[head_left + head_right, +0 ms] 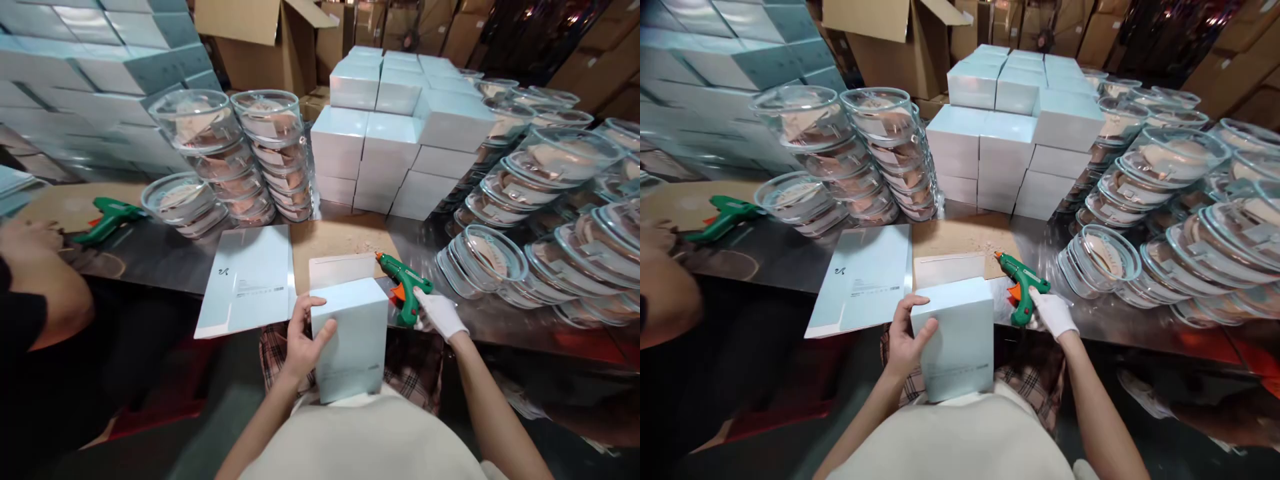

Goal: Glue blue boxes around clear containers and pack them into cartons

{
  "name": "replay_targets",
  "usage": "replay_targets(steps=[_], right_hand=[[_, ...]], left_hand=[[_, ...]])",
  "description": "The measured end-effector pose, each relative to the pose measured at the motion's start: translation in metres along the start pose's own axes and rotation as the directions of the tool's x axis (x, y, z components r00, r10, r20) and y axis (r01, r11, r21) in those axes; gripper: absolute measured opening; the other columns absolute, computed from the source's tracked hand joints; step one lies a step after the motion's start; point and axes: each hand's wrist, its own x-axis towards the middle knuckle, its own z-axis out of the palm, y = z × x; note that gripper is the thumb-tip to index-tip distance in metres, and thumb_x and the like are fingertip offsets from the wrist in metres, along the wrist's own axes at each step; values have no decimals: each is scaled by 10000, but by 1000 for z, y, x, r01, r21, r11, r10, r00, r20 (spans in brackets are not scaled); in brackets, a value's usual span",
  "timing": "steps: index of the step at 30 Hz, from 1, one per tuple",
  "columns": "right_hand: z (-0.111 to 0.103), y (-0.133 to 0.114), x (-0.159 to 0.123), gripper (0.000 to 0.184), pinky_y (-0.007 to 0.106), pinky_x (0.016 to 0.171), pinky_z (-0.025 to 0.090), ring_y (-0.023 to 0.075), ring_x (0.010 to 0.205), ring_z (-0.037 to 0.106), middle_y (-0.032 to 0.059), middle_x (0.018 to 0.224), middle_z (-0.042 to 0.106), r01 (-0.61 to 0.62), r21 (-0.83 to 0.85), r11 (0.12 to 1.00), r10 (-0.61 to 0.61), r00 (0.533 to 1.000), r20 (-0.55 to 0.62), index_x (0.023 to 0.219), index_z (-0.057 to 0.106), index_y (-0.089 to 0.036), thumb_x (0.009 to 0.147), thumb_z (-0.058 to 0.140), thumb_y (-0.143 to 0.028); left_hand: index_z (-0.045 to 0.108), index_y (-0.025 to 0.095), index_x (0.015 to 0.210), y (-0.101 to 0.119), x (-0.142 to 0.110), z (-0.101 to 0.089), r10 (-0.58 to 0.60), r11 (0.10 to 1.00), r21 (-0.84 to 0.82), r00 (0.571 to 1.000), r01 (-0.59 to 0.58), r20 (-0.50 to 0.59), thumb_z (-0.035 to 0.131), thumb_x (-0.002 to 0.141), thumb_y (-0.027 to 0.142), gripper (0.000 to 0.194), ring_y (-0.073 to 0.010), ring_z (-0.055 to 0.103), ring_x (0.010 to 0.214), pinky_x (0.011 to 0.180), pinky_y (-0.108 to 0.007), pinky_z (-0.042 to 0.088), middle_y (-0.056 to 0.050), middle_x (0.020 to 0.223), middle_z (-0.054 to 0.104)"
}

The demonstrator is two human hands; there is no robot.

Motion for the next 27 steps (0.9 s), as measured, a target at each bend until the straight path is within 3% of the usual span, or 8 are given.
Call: replay_targets(steps=[3, 6, 10, 15, 20, 22, 25, 27], right_hand=[[3, -21, -12, 383, 270, 642, 575, 195, 664, 693, 26, 669, 752, 54, -25, 998, -56, 994, -98, 804, 816, -191, 765, 835, -572], [33, -41, -18, 599, 373, 884, 624, 258, 948, 760, 86, 1084, 827, 91, 177, 980, -118, 982, 147, 1145, 817, -193, 695, 931, -571], [57, -42, -15, 639, 460, 1015, 599, 273, 1025, 757, 97, 1135, 813, 128, 325, 937, -230, 927, 297, 1143, 800, -204, 754, 877, -705], [37, -37, -21, 721, 513, 1156, 516, 312, 1311, 660, 149, 1359, 727, 583, 190, 790, -577, 603, 551, 1260, 777, -231, 885, 662, -836], [38, -44, -25, 288, 431, 1088, 570, 223, 1188, 693, 123, 1270, 710, 749, 102, 655, -637, 474, 608, 1228, 768, -240, 1048, 663, -439], [39, -39, -26, 277, 446, 1120, 556, 233, 1242, 675, 121, 1306, 690, 739, 84, 668, -639, 512, 574, 1194, 774, -253, 1041, 670, -458], [37, -22, -39, 559, 464, 1102, 577, 276, 1271, 665, 126, 1378, 650, 616, -8, 788, -587, 755, 293, 1282, 726, -274, 885, 800, -660], [37, -10, -54, 685, 435, 1001, 624, 263, 1096, 716, 112, 1231, 703, 495, -16, 869, -491, 865, 100, 1252, 718, -256, 814, 792, -778]], left_hand=[[706, 244, 1105, -1, -2, 3, -9, 998, -61, 999, 11, 39, 769, 950, 475, 285, -184, 663, 964, 837, -269, 512, -34, 1033, 663], [714, 227, 1066, -3, -5, 10, 3, 995, -102, 996, 7, 92, 801, 911, 530, 351, -270, 659, 1204, 954, -335, 524, -99, 1195, 680], [634, 247, 1179, -11, -6, 18, -32, 979, -199, 997, 46, 73, 804, 921, 499, 399, -327, 608, 1386, 1102, -441, 496, -147, 1384, 639], [488, 350, 1338, -28, -4, 11, 2, 950, -311, 1000, 3, 16, 799, 939, 455, 517, -246, 704, 1207, 1059, -439, 541, -44, 1199, 656], [724, 224, 990, -26, -6, 1, 33, 987, -158, 992, -14, 118, 763, 960, 451, 232, -268, 674, 1215, 1051, -424, 529, -82, 1163, 626], [732, 219, 971, -21, -4, -1, 16, 991, -136, 996, -3, 92, 779, 941, 463, 250, -270, 671, 1203, 1054, -433, 524, -84, 1148, 631], [685, 219, 982, -14, 6, -4, -26, 994, -109, 993, 13, -113, 811, 900, 495, 314, -272, 666, 1213, 1109, -462, 494, -76, 1183, 633], [622, 245, 1065, -13, 14, -5, -47, 991, -134, 920, -6, -390, 822, 876, 530, 396, -266, 655, 1249, 1159, -477, 467, -54, 1231, 622]])
